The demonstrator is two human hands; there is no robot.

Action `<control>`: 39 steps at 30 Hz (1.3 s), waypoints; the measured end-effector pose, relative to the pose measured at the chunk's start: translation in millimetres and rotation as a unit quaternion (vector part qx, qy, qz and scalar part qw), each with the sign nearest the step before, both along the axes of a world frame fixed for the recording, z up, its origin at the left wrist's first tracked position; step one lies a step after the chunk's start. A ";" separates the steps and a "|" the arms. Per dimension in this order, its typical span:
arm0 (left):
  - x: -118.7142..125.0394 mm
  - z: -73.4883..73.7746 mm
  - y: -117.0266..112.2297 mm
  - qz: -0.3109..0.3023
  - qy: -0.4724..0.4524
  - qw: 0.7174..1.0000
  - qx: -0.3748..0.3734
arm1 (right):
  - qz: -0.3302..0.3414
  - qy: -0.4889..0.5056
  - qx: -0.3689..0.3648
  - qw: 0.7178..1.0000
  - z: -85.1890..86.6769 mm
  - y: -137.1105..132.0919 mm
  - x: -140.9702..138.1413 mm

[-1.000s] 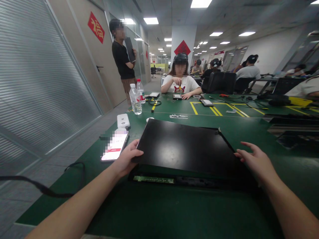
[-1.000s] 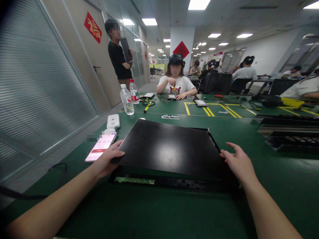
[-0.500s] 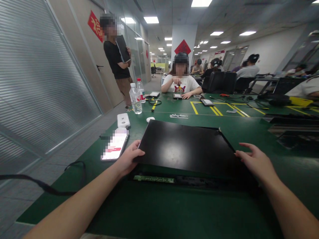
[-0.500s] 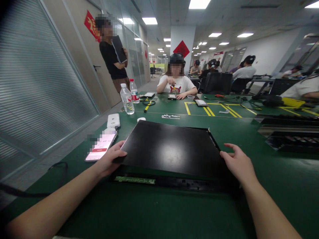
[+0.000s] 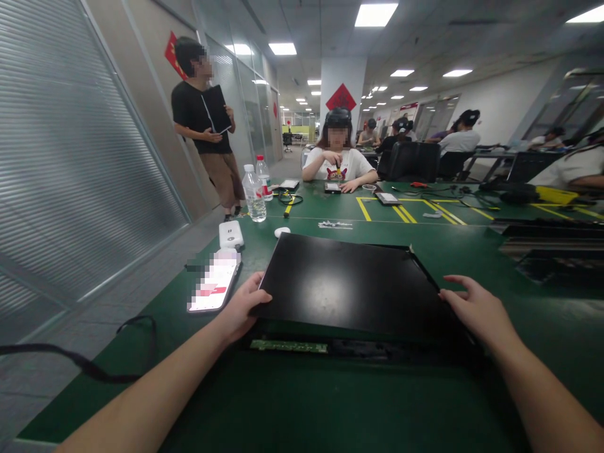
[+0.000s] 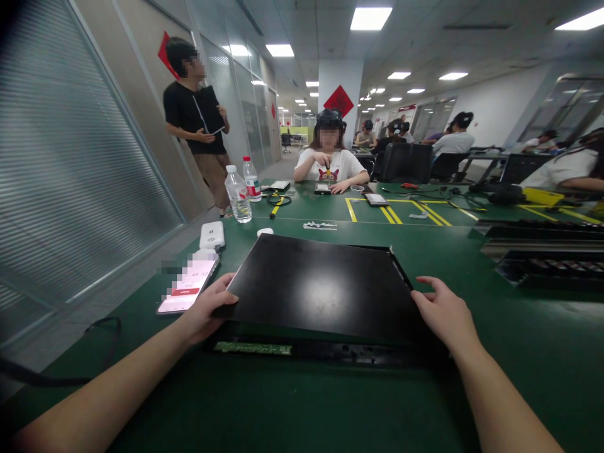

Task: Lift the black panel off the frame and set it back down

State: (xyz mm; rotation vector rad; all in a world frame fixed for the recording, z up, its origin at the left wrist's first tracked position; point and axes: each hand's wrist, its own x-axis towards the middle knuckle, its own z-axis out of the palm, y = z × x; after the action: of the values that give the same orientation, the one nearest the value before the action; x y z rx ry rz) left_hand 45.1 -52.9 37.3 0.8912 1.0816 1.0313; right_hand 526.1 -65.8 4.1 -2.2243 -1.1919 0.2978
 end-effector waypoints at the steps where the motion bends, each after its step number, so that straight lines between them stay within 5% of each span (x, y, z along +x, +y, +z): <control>1: -0.3 -0.5 0.3 0.001 -0.001 1.000 0.000 | 0.001 -0.001 -0.003 1.000 0.9 -0.2 -1.4; 9: -1.6 -12.5 4.2 0.009 -0.037 0.999 0.016 | 0.017 -0.020 0.004 1.000 -7.5 3.0 3.8; 16: 3.9 -1.5 1.3 0.027 -0.041 0.999 0.015 | 0.029 -0.047 0.007 0.998 -14.5 4.5 6.9; 39: -15.9 -10.2 11.7 -0.018 0.229 0.962 0.149 | 0.029 -0.057 -0.001 0.998 -10.3 3.8 4.0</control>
State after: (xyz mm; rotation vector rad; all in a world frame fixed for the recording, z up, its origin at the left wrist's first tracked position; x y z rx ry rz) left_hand 29.3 -41.3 27.0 1.4377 1.3043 0.9968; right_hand 530.0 -62.1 -6.2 -2.2369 -1.3181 0.1967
